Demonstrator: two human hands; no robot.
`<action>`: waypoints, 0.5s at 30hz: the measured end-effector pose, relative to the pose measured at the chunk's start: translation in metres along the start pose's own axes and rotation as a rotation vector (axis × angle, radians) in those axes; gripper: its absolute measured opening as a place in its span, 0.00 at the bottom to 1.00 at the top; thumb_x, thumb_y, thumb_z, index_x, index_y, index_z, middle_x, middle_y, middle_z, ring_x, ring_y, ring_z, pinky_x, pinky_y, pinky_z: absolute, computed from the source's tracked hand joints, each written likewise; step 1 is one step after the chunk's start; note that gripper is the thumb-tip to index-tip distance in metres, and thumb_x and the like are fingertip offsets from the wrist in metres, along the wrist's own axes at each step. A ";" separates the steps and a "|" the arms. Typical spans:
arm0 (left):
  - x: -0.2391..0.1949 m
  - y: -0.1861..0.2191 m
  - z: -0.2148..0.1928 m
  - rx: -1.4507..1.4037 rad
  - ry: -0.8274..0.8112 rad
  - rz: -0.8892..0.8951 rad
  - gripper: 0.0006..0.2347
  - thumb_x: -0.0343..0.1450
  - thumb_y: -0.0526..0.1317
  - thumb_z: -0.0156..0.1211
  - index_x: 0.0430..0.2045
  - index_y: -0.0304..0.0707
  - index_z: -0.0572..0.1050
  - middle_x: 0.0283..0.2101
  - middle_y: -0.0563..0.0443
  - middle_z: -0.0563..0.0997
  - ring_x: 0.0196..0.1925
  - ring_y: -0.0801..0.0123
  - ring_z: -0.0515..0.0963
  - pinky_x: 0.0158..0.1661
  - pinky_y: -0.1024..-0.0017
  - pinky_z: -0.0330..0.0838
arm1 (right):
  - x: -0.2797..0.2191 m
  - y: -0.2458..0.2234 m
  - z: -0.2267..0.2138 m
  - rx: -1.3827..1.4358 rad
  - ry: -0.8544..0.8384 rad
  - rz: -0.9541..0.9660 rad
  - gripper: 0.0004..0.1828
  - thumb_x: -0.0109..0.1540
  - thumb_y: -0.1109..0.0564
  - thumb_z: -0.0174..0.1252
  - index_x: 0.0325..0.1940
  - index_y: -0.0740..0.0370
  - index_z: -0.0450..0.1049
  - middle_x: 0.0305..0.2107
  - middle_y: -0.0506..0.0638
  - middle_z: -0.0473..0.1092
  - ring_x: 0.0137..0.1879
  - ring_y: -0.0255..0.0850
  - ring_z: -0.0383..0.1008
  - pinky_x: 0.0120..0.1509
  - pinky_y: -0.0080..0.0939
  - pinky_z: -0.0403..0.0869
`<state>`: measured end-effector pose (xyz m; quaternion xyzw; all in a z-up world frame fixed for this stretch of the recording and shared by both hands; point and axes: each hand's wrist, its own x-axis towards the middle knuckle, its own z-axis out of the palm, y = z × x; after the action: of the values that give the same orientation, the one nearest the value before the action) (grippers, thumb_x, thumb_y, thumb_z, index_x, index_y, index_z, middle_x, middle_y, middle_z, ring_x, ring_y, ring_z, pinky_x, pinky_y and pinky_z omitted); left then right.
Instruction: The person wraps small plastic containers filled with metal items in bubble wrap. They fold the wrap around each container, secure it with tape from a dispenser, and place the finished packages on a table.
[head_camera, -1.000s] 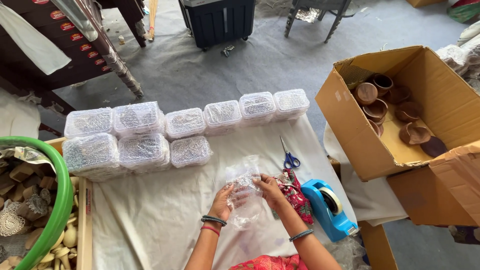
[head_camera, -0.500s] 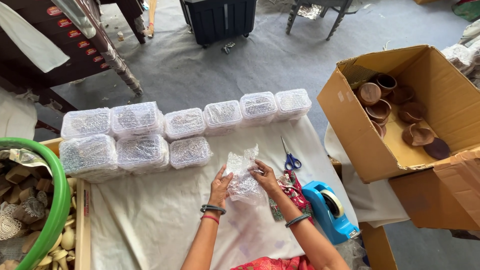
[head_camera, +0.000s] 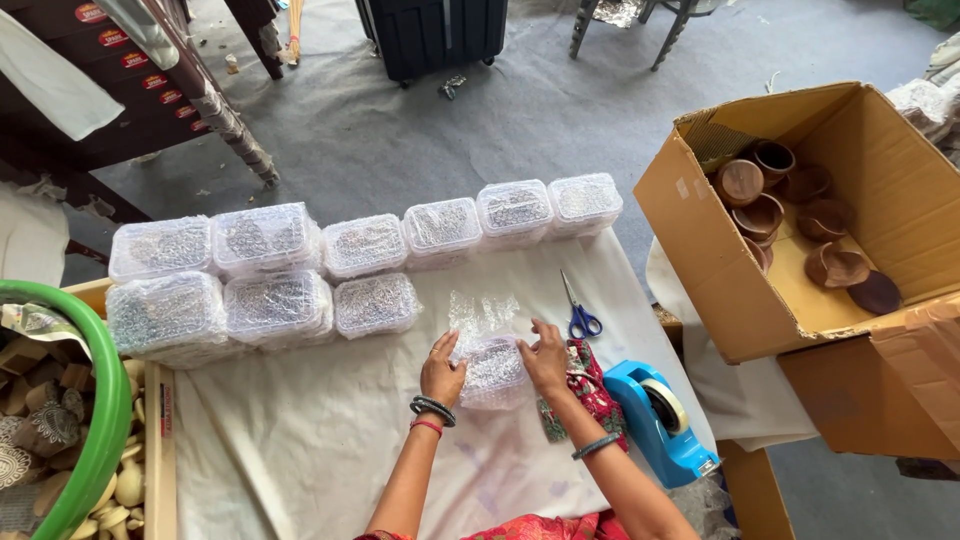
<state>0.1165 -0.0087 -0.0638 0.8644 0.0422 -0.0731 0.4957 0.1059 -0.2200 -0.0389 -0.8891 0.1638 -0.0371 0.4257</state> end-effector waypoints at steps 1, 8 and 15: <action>0.000 0.000 0.000 -0.001 0.002 -0.002 0.27 0.64 0.32 0.66 0.61 0.51 0.72 0.67 0.59 0.72 0.27 0.70 0.76 0.41 0.72 0.77 | -0.005 -0.005 -0.002 -0.001 -0.003 -0.001 0.33 0.57 0.53 0.70 0.64 0.62 0.69 0.48 0.54 0.72 0.33 0.41 0.76 0.44 0.41 0.78; 0.000 0.008 -0.003 0.045 -0.025 0.041 0.27 0.64 0.31 0.66 0.60 0.47 0.72 0.67 0.57 0.72 0.27 0.68 0.79 0.42 0.71 0.76 | -0.030 -0.046 0.004 -0.260 0.086 -0.561 0.24 0.65 0.54 0.61 0.64 0.59 0.70 0.59 0.53 0.68 0.67 0.48 0.65 0.70 0.48 0.66; 0.012 -0.014 -0.021 -0.058 -0.106 -0.023 0.27 0.62 0.31 0.66 0.59 0.43 0.71 0.67 0.52 0.70 0.35 0.62 0.86 0.46 0.70 0.78 | -0.025 -0.023 0.022 -0.535 -0.101 -0.644 0.39 0.64 0.31 0.51 0.71 0.55 0.63 0.66 0.52 0.62 0.74 0.49 0.55 0.71 0.65 0.50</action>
<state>0.1279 0.0166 -0.0669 0.8439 0.0277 -0.1232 0.5214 0.0922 -0.1824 -0.0333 -0.9748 -0.1395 -0.0807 0.1542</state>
